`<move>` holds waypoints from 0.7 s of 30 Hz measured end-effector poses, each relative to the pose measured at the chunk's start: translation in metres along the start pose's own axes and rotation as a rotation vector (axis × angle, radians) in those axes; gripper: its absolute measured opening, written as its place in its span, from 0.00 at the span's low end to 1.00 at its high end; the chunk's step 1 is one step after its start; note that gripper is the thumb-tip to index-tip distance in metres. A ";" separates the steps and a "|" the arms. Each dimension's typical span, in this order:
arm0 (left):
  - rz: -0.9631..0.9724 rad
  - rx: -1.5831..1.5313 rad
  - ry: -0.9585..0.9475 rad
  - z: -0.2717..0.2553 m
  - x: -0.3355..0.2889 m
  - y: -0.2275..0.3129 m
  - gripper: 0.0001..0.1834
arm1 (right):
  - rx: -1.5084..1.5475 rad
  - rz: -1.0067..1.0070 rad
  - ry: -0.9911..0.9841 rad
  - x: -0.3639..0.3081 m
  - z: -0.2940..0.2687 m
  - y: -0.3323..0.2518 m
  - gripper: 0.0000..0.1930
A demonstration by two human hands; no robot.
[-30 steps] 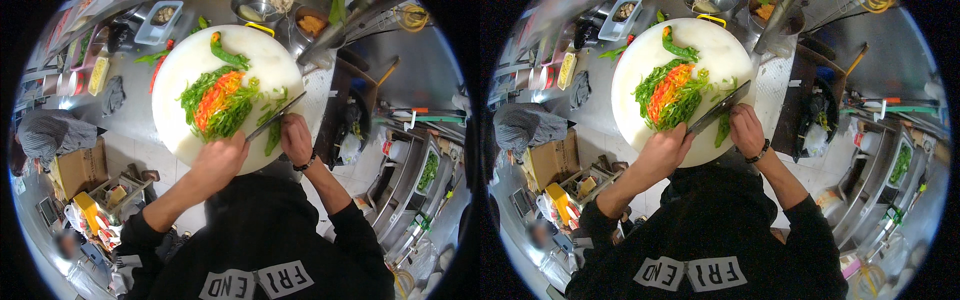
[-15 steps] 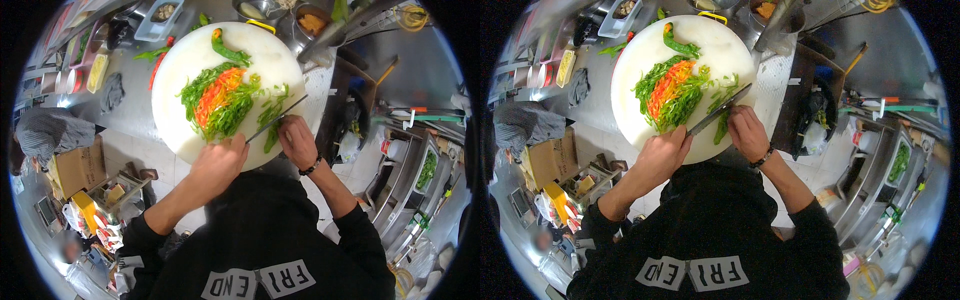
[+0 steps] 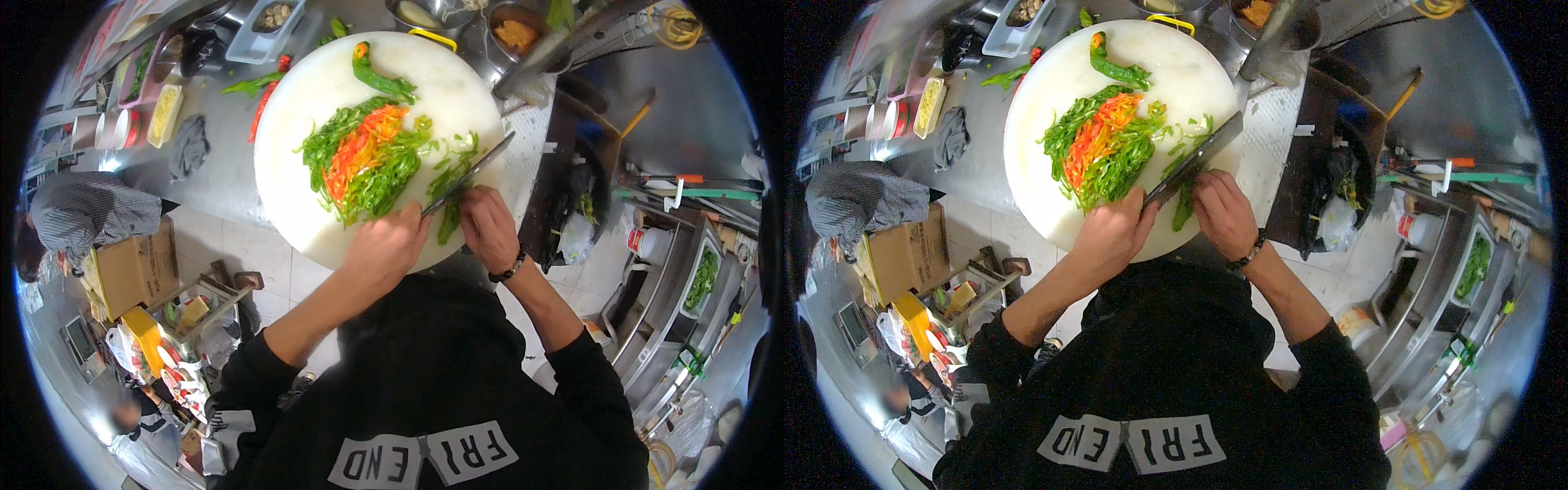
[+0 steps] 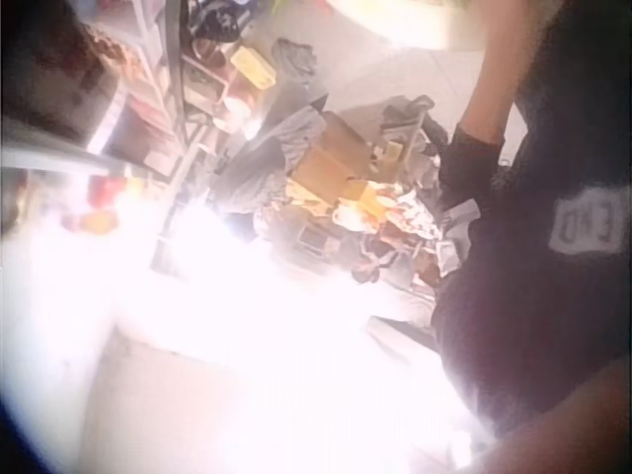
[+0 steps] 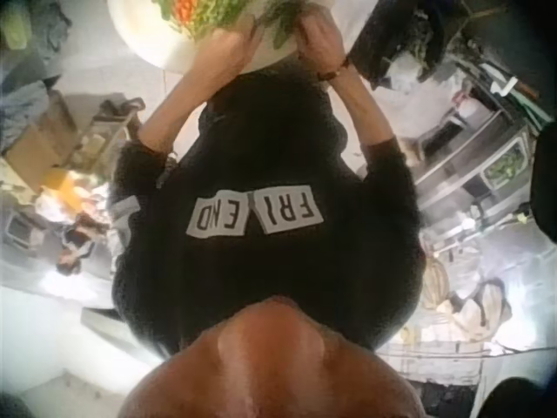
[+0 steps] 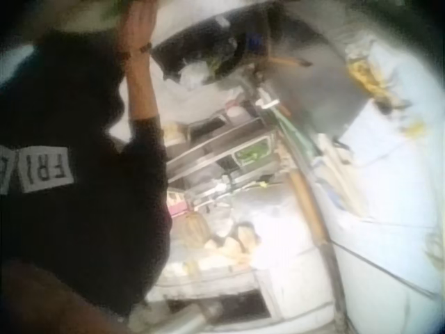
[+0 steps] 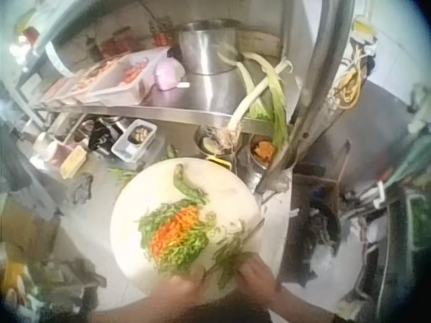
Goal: The person slices green and red peppers into thin strips on a white cutting board using a knife. The sliced peppers are gathered into a pile on the board as the task progresses.
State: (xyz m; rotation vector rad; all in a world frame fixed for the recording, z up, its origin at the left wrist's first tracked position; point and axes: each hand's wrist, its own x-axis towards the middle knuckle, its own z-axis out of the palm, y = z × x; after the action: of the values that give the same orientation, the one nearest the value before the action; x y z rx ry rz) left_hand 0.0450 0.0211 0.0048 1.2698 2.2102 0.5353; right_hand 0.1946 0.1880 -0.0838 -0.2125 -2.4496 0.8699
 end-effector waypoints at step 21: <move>0.020 -0.014 0.064 0.008 -0.016 -0.001 0.14 | 0.005 -0.015 -0.031 -0.006 0.002 0.005 0.16</move>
State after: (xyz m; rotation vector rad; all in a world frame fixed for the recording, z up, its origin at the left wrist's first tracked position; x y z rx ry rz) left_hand 0.0561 0.0073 0.0018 1.2857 2.2444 0.6063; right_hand 0.1986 0.1890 -0.0907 -0.1794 -2.4748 0.8785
